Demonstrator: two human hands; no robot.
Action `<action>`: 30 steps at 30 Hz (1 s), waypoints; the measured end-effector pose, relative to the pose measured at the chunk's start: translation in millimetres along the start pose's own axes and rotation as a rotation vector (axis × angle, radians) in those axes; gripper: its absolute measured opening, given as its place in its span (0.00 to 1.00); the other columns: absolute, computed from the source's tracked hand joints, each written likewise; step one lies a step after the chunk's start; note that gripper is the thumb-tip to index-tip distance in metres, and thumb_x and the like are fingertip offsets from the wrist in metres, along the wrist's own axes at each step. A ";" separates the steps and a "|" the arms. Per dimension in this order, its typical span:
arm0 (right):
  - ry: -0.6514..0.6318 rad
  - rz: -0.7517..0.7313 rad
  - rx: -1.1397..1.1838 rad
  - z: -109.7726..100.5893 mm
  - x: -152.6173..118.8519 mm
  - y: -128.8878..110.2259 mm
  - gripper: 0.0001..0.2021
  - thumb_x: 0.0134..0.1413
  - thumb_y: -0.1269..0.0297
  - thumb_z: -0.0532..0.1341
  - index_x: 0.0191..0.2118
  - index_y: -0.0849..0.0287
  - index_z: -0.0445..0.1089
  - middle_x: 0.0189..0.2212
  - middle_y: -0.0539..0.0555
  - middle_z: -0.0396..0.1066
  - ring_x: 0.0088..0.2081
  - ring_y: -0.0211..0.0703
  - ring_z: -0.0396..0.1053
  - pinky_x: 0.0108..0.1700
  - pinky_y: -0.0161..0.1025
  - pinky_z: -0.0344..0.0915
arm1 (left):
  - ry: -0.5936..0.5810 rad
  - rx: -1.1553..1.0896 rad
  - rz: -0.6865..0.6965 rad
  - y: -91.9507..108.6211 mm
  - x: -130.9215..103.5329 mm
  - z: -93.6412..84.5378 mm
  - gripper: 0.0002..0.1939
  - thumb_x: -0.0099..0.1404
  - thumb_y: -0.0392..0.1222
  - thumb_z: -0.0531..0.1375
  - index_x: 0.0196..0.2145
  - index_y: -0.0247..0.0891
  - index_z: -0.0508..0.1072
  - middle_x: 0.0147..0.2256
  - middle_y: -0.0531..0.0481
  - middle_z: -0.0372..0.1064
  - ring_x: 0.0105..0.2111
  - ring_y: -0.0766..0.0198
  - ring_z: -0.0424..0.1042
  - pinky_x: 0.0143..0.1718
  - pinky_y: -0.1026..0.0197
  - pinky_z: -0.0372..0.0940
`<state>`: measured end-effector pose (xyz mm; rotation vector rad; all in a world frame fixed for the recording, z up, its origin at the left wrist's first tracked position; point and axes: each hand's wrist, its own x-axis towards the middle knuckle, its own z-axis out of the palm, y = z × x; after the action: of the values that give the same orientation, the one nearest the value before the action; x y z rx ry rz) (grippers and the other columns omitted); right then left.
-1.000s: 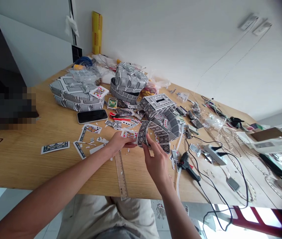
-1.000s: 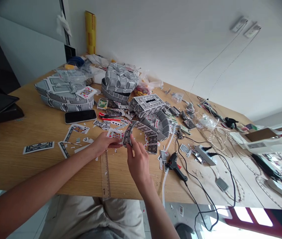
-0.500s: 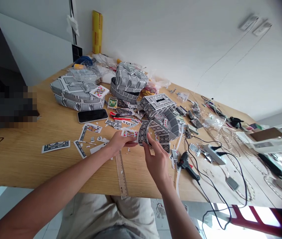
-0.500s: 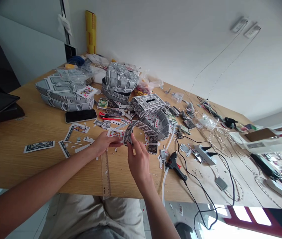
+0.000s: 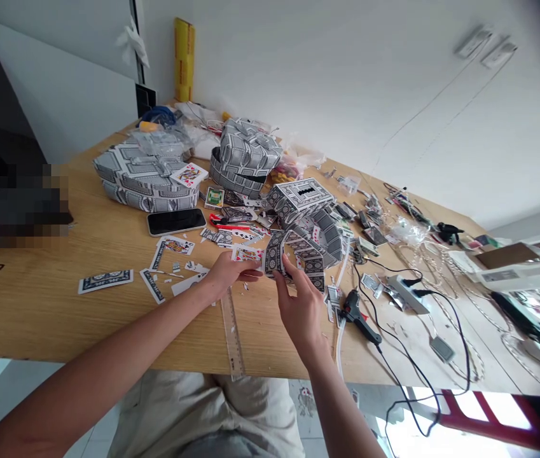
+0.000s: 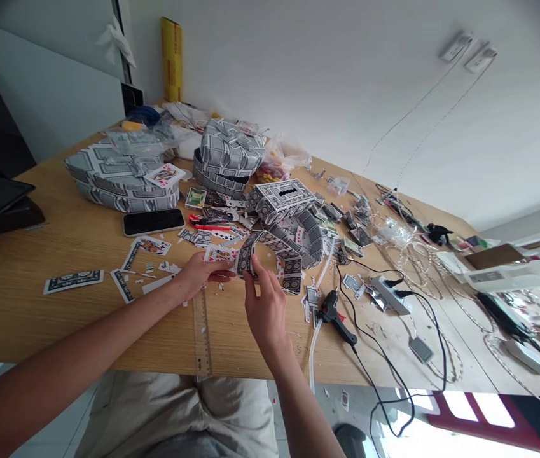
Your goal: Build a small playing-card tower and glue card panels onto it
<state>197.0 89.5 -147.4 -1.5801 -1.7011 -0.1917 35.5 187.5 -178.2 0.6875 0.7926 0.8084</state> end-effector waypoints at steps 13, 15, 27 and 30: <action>0.046 0.000 0.041 -2.6 2.2 2.8 0.16 0.75 0.63 0.63 0.62 0.57 0.78 0.53 0.61 0.84 0.49 0.51 0.85 0.49 0.44 0.81 | -0.068 -0.052 -0.053 6.1 -0.5 1.3 0.13 0.54 0.41 0.76 0.35 0.31 0.83 0.42 0.37 0.85 0.35 0.50 0.87 0.34 0.59 0.80; 0.042 0.004 0.051 -4.2 2.8 2.7 0.15 0.74 0.63 0.63 0.61 0.57 0.78 0.53 0.61 0.84 0.49 0.52 0.85 0.49 0.44 0.81 | -0.074 -0.032 -0.025 7.3 -2.8 1.8 0.14 0.52 0.41 0.77 0.33 0.32 0.82 0.40 0.38 0.85 0.34 0.50 0.86 0.35 0.58 0.80; -0.059 0.019 0.102 -14.6 4.5 6.4 0.12 0.73 0.64 0.64 0.57 0.55 0.79 0.51 0.59 0.85 0.48 0.52 0.85 0.48 0.43 0.81 | -0.102 0.026 -0.013 12.5 3.1 -7.3 0.14 0.51 0.40 0.76 0.36 0.37 0.84 0.40 0.41 0.84 0.40 0.49 0.84 0.44 0.51 0.80; -0.122 0.009 0.141 -18.7 4.1 6.8 0.13 0.73 0.66 0.63 0.58 0.55 0.78 0.52 0.59 0.84 0.51 0.51 0.84 0.51 0.43 0.80 | -0.123 0.041 -0.041 11.7 6.6 -10.5 0.10 0.52 0.40 0.75 0.34 0.37 0.85 0.39 0.40 0.84 0.38 0.49 0.83 0.40 0.51 0.80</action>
<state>211.6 83.1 -134.9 -1.5213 -1.7599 0.0300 25.7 201.4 -176.9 0.7481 0.7114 0.7081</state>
